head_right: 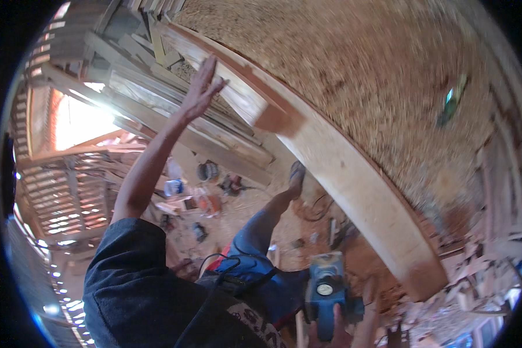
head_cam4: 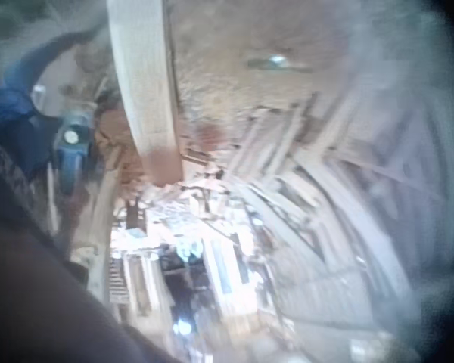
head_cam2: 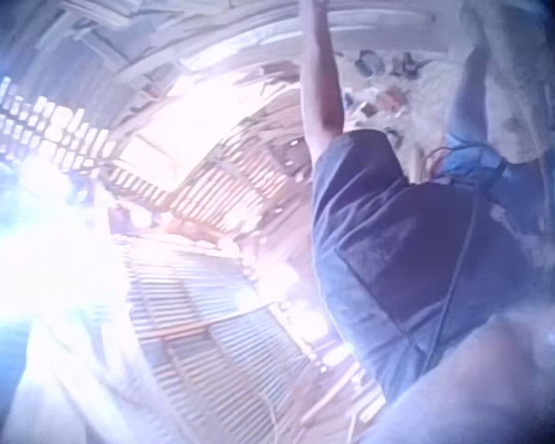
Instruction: The person uses an electric planer to smooth the surface of a long wooden plank, repeatedly running the tool along its length. They then measure and mark the wood with a ruler and pencil before cutting it with a circular saw.
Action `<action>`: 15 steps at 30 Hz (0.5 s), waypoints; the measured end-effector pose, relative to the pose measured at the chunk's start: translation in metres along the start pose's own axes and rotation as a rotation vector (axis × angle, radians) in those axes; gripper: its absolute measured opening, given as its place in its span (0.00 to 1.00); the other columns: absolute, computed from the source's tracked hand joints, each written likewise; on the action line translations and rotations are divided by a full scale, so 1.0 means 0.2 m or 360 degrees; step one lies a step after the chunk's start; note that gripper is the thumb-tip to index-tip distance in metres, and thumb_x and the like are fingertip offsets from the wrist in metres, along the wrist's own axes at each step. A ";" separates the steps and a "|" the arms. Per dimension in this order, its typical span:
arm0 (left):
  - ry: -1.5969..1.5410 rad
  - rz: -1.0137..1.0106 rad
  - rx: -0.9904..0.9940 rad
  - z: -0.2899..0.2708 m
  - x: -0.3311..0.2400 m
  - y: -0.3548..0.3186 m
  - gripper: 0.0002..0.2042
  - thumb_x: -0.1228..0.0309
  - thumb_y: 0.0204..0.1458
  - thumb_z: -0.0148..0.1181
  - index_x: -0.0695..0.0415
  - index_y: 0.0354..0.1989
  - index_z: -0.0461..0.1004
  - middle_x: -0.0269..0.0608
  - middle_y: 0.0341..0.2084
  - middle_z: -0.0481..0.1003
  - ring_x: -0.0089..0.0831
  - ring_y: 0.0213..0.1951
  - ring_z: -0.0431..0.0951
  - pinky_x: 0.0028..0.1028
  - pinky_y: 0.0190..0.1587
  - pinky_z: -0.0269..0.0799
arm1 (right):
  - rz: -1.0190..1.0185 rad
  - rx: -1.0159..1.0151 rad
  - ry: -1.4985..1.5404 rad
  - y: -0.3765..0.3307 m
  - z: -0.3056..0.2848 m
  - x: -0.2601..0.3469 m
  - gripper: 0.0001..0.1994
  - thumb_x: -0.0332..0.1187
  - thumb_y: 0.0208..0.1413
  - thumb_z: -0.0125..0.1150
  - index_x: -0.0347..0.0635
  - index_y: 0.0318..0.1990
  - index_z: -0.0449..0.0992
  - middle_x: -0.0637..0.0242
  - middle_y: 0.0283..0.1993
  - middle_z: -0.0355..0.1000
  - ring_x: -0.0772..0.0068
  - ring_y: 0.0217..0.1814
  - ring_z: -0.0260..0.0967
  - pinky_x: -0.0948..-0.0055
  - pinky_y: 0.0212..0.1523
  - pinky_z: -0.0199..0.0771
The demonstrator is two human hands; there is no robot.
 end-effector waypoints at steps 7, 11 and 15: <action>-0.0680 -0.0710 -0.0687 0.20 0.32 -0.32 0.39 0.47 0.66 0.54 0.65 0.75 0.56 0.67 0.73 0.58 0.54 0.76 0.56 0.44 0.76 0.51 | -0.0676 0.0067 0.0035 0.74 0.04 1.31 0.30 0.35 0.54 0.75 0.39 0.65 0.75 0.46 0.55 0.80 0.51 0.49 0.84 0.57 0.49 0.82; -0.1231 -0.0765 0.0333 0.67 0.27 -0.85 0.35 0.49 0.57 0.66 0.66 0.64 0.71 0.60 0.56 0.79 0.53 0.58 0.80 0.42 0.61 0.75 | -0.0649 0.0184 0.0140 1.32 0.36 1.91 0.26 0.37 0.57 0.71 0.35 0.61 0.77 0.44 0.45 0.82 0.59 0.46 0.84 0.63 0.47 0.81; -0.1355 -0.0339 0.0621 0.41 -0.40 -0.82 0.56 0.45 0.49 0.75 0.69 0.76 0.48 0.67 0.72 0.58 0.53 0.74 0.59 0.42 0.75 0.55 | -0.0837 0.0203 -0.0165 1.72 0.63 2.23 0.24 0.43 0.57 0.67 0.36 0.56 0.81 0.42 0.39 0.82 0.50 0.45 0.84 0.59 0.48 0.80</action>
Point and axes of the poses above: each hand's wrist, its own y-axis towards the middle knuckle, its own z-axis out of the palm, x = y × z, the point moved 4 cm from there along y, towards the middle knuckle
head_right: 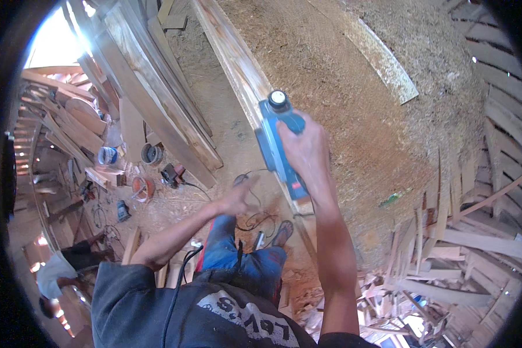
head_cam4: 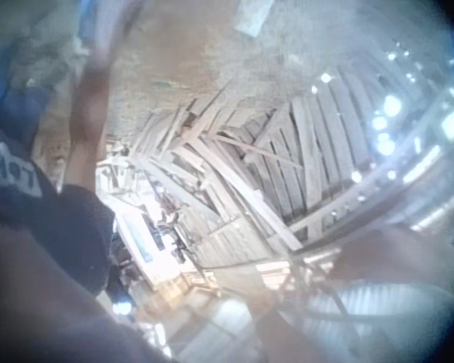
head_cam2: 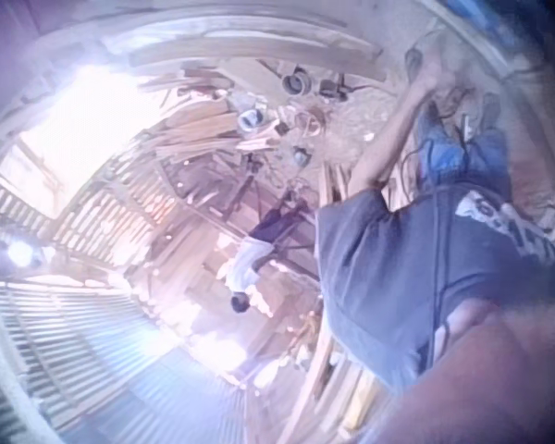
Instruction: The person uses an electric planer to smooth the surface of a long wooden plank, repeatedly running the tool along its length. They then measure and mark the wood with a ruler and pencil before cutting it with a circular saw.
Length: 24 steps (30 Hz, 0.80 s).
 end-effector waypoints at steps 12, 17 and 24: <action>-0.1043 -0.0096 -0.0642 0.55 -0.49 0.17 0.63 0.49 0.49 0.77 0.71 0.77 0.36 0.67 0.53 0.74 0.56 0.56 0.77 0.42 0.59 0.75 | -0.0237 0.0026 -0.0017 0.60 0.38 0.19 0.21 0.43 0.51 0.65 0.27 0.38 0.84 0.34 0.39 0.80 0.34 0.45 0.81 0.49 0.49 0.78; -0.0777 -0.0189 -0.1012 0.26 -0.42 0.16 0.61 0.47 0.48 0.77 0.72 0.76 0.41 0.71 0.59 0.68 0.57 0.60 0.74 0.44 0.60 0.74 | -0.0477 0.0033 -0.0014 0.93 0.59 0.33 0.20 0.43 0.55 0.66 0.30 0.24 0.79 0.57 0.16 0.74 0.64 0.16 0.75 0.62 0.22 0.75; -0.0592 -0.0181 -0.1239 -0.36 -0.27 0.44 0.66 0.46 0.45 0.78 0.74 0.76 0.34 0.75 0.69 0.52 0.65 0.69 0.60 0.50 0.71 0.61 | -0.0381 0.0109 0.0087 1.37 0.86 0.60 0.20 0.42 0.55 0.67 0.29 0.23 0.78 0.58 0.16 0.74 0.66 0.15 0.73 0.63 0.20 0.72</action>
Point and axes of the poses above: each hand's wrist, its own y-axis towards the middle knuckle, its own z-axis out of the palm, x = y × z, the point moved 4 cm from there along y, towards the middle knuckle
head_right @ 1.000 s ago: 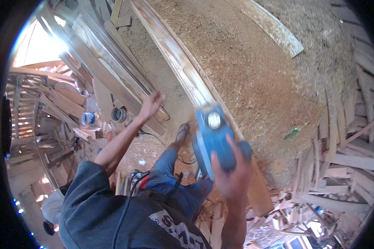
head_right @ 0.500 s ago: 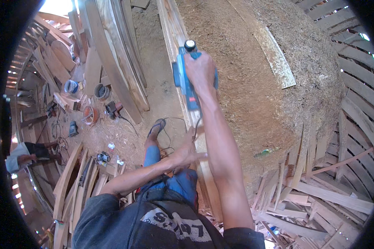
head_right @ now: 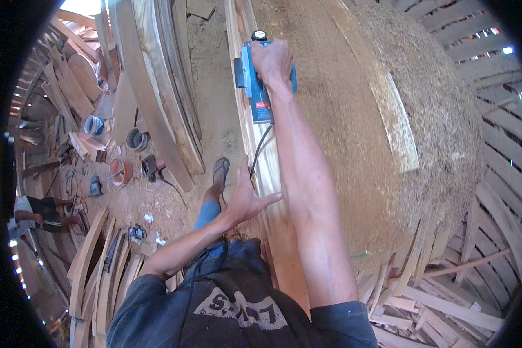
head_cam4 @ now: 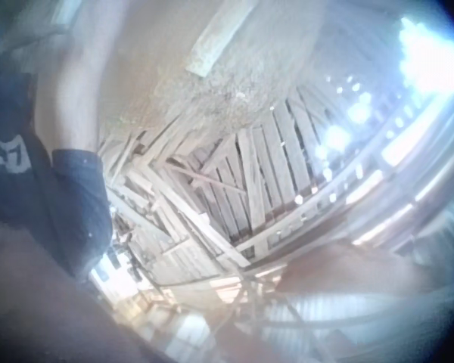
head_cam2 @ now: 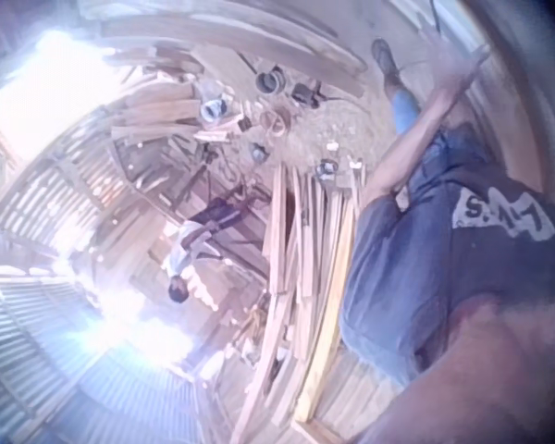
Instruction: The person uses an electric planer to smooth the surface of a long wooden plank, repeatedly running the tool along its length. They then measure and mark the wood with a ruler and pencil before cutting it with a circular saw.
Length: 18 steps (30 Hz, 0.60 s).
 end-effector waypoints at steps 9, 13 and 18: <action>0.0098 -0.0068 -0.0126 -0.31 0.00 0.87 0.74 0.44 0.39 0.81 0.76 0.75 0.26 0.76 0.72 0.42 0.68 0.73 0.49 0.51 0.76 0.51 | -0.0040 0.0047 -0.0025 0.89 0.42 0.13 0.19 0.41 0.54 0.66 0.30 0.22 0.77 0.58 0.15 0.73 0.66 0.13 0.71 0.62 0.18 0.69; 0.0115 -0.0041 -0.0259 -0.43 0.00 1.11 0.78 0.38 0.36 0.80 0.74 0.75 0.22 0.77 0.75 0.34 0.67 0.78 0.36 0.51 0.79 0.44 | -0.0094 0.0095 -0.0041 1.30 0.61 0.17 0.19 0.40 0.54 0.66 0.30 0.21 0.77 0.60 0.15 0.72 0.66 0.13 0.70 0.63 0.17 0.69; -0.0252 -0.0363 0.0378 -0.36 0.09 1.17 0.81 0.32 0.37 0.76 0.73 0.74 0.16 0.77 0.75 0.23 0.63 0.79 0.29 0.44 0.80 0.40 | -0.0115 0.0154 0.0077 1.78 0.82 0.25 0.19 0.38 0.55 0.67 0.29 0.21 0.78 0.57 0.19 0.73 0.66 0.15 0.69 0.62 0.16 0.67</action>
Point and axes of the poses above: each hand's wrist, its own y-axis towards the middle knuckle, its own z-axis out of the palm, x = y × z, the point moved 4 cm from there along y, towards the middle knuckle
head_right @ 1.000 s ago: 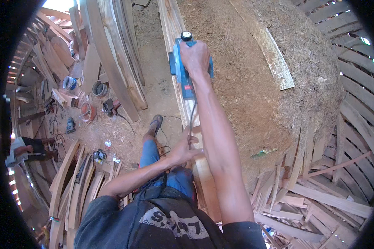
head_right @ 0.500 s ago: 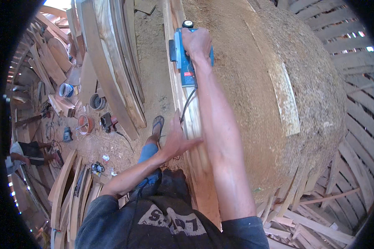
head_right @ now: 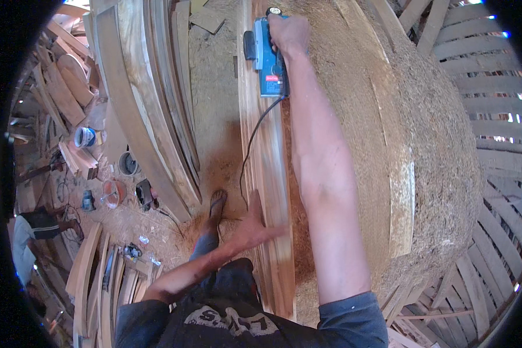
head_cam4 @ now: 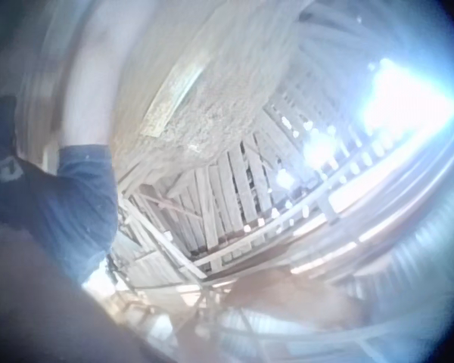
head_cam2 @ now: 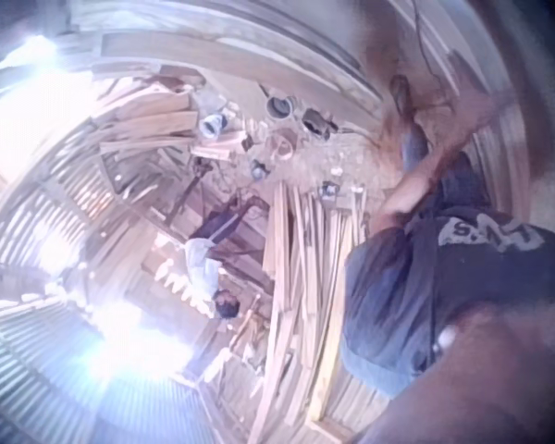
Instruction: The person uses an electric planer to smooth the surface of a long wooden plank, repeatedly running the tool along its length. They then measure and mark the wood with a ruler and pencil before cutting it with a circular saw.
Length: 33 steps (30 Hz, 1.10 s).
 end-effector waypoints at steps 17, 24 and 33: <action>0.0139 -0.0137 0.0287 -0.04 -0.02 0.01 0.78 0.34 0.41 0.74 0.69 0.75 0.13 0.77 0.75 0.20 0.67 0.79 0.31 0.57 0.77 0.41 | -0.0003 0.0015 -0.0066 0.97 0.42 0.20 0.19 0.39 0.55 0.67 0.29 0.20 0.77 0.57 0.18 0.73 0.66 0.15 0.69 0.62 0.16 0.67; -0.0070 0.0027 0.0069 0.00 0.02 0.01 0.77 0.35 0.43 0.73 0.70 0.75 0.14 0.78 0.76 0.24 0.69 0.78 0.33 0.60 0.77 0.41 | -0.0009 0.0026 -0.0087 0.62 0.28 0.16 0.19 0.39 0.55 0.67 0.30 0.20 0.77 0.58 0.17 0.73 0.66 0.14 0.69 0.62 0.17 0.67; 0.0063 0.0106 -0.0170 0.24 0.06 -0.29 0.73 0.40 0.44 0.75 0.74 0.76 0.23 0.75 0.77 0.30 0.62 0.80 0.34 0.58 0.77 0.43 | 0.0042 0.0040 -0.0111 -0.44 -0.15 0.00 0.20 0.39 0.55 0.66 0.30 0.20 0.77 0.58 0.17 0.72 0.66 0.14 0.68 0.63 0.17 0.67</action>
Point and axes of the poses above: each hand's wrist, its own y-axis towards the middle knuckle, its own z-axis out of the palm, x = y × z, the point moved 4 cm from there along y, towards the middle knuckle
